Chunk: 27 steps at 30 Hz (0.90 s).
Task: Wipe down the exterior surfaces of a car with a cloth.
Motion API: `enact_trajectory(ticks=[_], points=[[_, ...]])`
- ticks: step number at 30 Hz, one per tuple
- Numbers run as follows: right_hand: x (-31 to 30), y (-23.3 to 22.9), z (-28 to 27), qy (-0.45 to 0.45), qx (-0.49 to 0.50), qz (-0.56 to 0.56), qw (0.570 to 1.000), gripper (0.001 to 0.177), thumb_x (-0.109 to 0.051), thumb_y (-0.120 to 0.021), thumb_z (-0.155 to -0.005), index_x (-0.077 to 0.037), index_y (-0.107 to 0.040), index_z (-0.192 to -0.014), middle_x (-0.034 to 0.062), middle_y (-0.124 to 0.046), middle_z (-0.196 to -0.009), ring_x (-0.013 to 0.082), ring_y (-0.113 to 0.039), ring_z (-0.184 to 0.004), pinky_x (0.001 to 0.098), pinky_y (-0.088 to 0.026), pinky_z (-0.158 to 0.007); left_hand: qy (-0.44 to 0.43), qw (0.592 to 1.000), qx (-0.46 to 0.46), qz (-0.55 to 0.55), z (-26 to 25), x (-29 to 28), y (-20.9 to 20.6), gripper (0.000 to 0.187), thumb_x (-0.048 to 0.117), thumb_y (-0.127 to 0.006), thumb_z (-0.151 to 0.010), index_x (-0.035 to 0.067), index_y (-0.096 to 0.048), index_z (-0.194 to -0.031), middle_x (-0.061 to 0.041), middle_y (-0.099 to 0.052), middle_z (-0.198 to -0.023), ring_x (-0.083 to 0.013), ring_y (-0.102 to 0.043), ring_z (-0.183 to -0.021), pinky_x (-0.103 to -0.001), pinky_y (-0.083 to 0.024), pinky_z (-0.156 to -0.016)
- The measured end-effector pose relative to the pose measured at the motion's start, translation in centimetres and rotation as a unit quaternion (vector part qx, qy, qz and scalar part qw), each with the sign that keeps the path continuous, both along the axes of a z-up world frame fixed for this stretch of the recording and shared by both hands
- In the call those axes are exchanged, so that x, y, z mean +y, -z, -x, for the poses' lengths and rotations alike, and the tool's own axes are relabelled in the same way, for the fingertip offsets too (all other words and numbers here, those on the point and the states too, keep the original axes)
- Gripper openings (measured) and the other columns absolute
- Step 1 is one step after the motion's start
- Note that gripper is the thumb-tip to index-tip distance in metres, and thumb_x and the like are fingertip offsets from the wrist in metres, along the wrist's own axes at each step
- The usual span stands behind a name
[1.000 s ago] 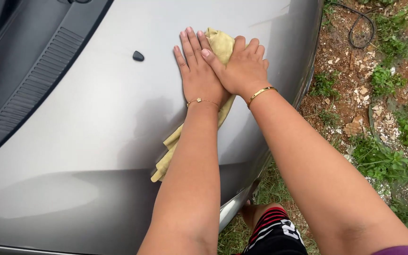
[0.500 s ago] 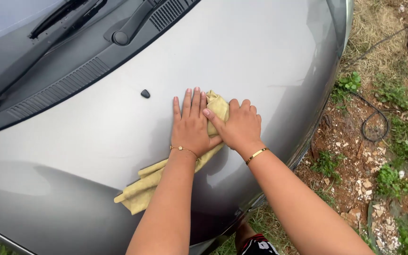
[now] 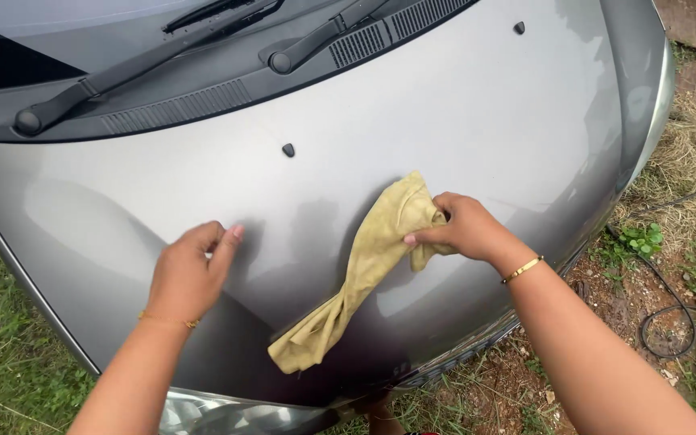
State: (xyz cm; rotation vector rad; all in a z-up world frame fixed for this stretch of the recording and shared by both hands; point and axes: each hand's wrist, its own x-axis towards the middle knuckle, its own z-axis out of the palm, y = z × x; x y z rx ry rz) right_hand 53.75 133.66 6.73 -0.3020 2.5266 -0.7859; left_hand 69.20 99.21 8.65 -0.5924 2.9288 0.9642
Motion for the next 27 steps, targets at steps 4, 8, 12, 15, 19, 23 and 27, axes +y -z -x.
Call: enact_trajectory(ticks=[4,8,12,15,19,23,27], points=[[-1.8,-4.0,5.8,0.066,0.068,0.136,0.986,0.064,-0.040,-0.091,-0.073,0.003,-0.058,-0.106,0.0153,-0.069,-0.098,0.0170,-0.067,-0.084,0.0302,-0.057,-0.068,-0.028,0.998,0.045,0.037,0.5,-4.0,-2.5,0.039,0.046,-0.067,-0.092,0.009,-0.069,-0.103,-0.010,-0.071,-0.102,-0.0291,-0.065,-0.101,-0.042,-0.051,-0.086],[-5.7,-7.5,7.9,0.065,0.150,0.192,0.968,0.091,-0.040,-0.091,-0.069,0.002,-0.042,-0.133,0.0185,-0.058,-0.125,0.0208,-0.067,-0.100,0.0347,-0.062,-0.072,-0.144,0.971,0.125,0.142,-2.6,-8.0,3.8,0.049,0.050,-0.067,-0.097,0.009,-0.065,-0.123,-0.017,-0.060,-0.134,-0.0378,-0.049,-0.130,-0.051,-0.040,-0.107],[-9.9,-3.9,10.2,0.023,0.289,0.053,0.956,0.122,-0.051,-0.094,-0.069,-0.008,-0.022,-0.158,0.0302,-0.027,-0.152,0.0449,-0.038,-0.131,0.0524,-0.044,-0.094,-0.356,0.914,0.115,0.156,-6.0,-11.9,8.8,0.077,0.061,-0.059,-0.099,0.012,-0.039,-0.155,-0.028,-0.026,-0.161,-0.0472,-0.022,-0.150,-0.066,-0.017,-0.117],[-12.6,0.0,10.4,0.027,0.302,-0.006,0.953,0.117,-0.054,-0.088,-0.077,-0.017,-0.019,-0.165,0.0272,-0.028,-0.155,0.0477,-0.032,-0.138,0.0549,-0.037,-0.106,-0.416,0.899,0.051,0.129,-7.2,-12.8,10.6,0.093,0.070,-0.054,-0.094,0.017,-0.022,-0.165,-0.028,-0.009,-0.167,-0.0495,-0.009,-0.153,-0.071,-0.006,-0.117],[-13.9,4.6,9.9,0.090,0.295,0.003,0.951,0.090,-0.041,-0.066,-0.095,-0.017,-0.022,-0.170,0.0235,-0.050,-0.143,0.0430,-0.053,-0.128,0.0493,-0.046,-0.106,-0.397,0.908,0.001,0.136,-7.9,-12.2,11.3,0.099,0.075,-0.047,-0.092,0.020,-0.015,-0.168,-0.026,-0.003,-0.171,-0.0482,-0.004,-0.157,-0.071,-0.004,-0.120],[-15.0,5.2,5.2,0.153,0.300,0.021,0.941,0.072,-0.031,-0.060,-0.097,-0.012,-0.032,-0.161,0.0213,-0.061,-0.137,0.0402,-0.061,-0.121,0.0504,-0.050,-0.098,-0.392,0.908,0.002,0.149,-8.0,-12.1,11.6,0.098,0.075,-0.046,-0.094,0.019,-0.015,-0.169,-0.027,-0.005,-0.171,-0.0505,-0.005,-0.157,-0.071,-0.005,-0.120],[-20.2,5.6,-2.9,0.201,0.311,0.039,0.928,0.069,-0.026,-0.061,-0.093,0.000,-0.035,-0.151,0.0276,-0.065,-0.125,0.0467,-0.063,-0.107,0.0551,-0.049,-0.090,-0.379,0.910,0.012,0.167,-8.0,-12.8,11.5,0.096,0.073,-0.045,-0.095,0.017,-0.015,-0.168,-0.029,-0.006,-0.170,-0.0517,-0.006,-0.155,-0.073,-0.006,-0.118]])
